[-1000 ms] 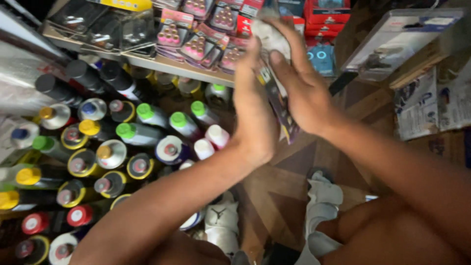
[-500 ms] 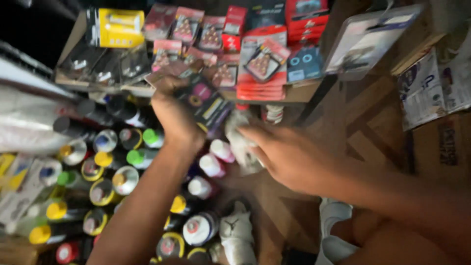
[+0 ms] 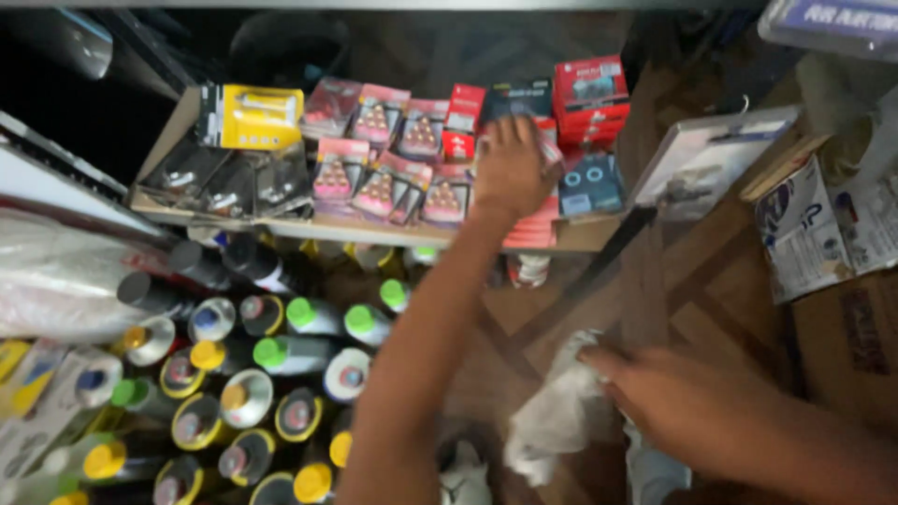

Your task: Wiping down retail packages of motorcycle parts with a cloth

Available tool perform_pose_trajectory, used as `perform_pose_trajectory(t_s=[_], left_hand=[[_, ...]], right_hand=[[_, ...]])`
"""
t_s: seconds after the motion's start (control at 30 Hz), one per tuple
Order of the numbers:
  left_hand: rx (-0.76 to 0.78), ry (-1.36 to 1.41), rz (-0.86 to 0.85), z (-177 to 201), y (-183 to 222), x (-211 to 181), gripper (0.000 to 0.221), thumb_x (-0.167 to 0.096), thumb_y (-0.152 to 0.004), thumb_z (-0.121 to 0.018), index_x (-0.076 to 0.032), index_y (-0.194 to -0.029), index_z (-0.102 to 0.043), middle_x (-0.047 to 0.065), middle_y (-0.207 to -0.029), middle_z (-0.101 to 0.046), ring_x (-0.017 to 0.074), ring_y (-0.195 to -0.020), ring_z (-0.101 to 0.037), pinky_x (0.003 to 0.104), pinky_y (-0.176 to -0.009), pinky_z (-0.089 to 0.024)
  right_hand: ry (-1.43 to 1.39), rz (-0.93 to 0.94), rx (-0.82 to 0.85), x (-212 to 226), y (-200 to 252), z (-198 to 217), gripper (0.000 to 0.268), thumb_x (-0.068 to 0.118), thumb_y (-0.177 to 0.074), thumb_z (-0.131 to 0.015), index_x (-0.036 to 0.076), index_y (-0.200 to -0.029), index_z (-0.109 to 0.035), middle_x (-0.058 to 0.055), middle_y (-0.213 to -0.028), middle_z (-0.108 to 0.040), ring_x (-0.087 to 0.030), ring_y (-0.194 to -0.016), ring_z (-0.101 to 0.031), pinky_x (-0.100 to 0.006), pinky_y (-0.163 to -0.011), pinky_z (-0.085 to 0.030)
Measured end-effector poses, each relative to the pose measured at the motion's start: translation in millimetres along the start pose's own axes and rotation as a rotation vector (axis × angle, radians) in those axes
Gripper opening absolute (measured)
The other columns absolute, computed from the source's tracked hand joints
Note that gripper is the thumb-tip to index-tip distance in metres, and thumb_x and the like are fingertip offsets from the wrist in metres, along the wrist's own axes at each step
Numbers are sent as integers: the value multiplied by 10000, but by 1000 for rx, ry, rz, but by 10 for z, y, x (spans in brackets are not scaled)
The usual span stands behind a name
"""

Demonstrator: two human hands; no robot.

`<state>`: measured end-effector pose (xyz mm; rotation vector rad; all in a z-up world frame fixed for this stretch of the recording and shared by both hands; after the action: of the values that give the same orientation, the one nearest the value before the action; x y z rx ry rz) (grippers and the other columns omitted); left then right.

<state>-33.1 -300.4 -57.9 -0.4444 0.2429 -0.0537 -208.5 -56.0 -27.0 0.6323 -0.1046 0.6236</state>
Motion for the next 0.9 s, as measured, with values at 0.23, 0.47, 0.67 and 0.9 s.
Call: perform_pose_trajectory(t_s=[0.23,0.47,0.67,0.9], left_hand=[[-113,-37,-136,-763,60,-116,819,-628,-802,-731,21,-1253,-518,212,-1229,-577,385,-1118,-562,513,-952,-478],[-34,-95,-199,-651,43,168,1060,-786,-886,-485,93,-1470,-391,302,-1480,-453,464,-1404,-416,648,-1218,-230],[-18,-168,-140,134,309,1150,514,-540,-946,-527,-104,-918,-796,179,-1189,-682,406,-1087,-600,547,-888,-486],[87,-350,201,271,950,2135,811,-731,-893,-520,-16,-1240,-683,283,-1370,-561,512,-1283,-449,679,-1034,-313]], right_hand=[[291,86,175,146,-176,-302,381,221,-943,-538,254,-1308,-434,-11,-1252,-636,-328,-1022,-711,-533,-839,-576],[206,223,43,82,-302,-412,358,281,-919,-539,309,-1274,-504,58,-1197,-692,-329,-913,-751,-522,-752,-598],[86,-54,-13,-220,-243,32,471,438,-916,-592,607,-1350,-517,131,-867,-773,-121,-673,-762,-319,-646,-595],[121,-76,-234,-444,-234,377,489,405,-864,-619,495,-1340,-557,226,-1141,-807,-111,-883,-847,-326,-786,-652]])
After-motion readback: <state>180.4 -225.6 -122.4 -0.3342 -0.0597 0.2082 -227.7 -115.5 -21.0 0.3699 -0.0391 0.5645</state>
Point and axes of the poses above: each hand's wrist, its own y-axis away from the middle knuckle, its own z-axis out of the back of the hand, x = y × z, the point moved 9 cm from there along -y, towards the middle knuckle
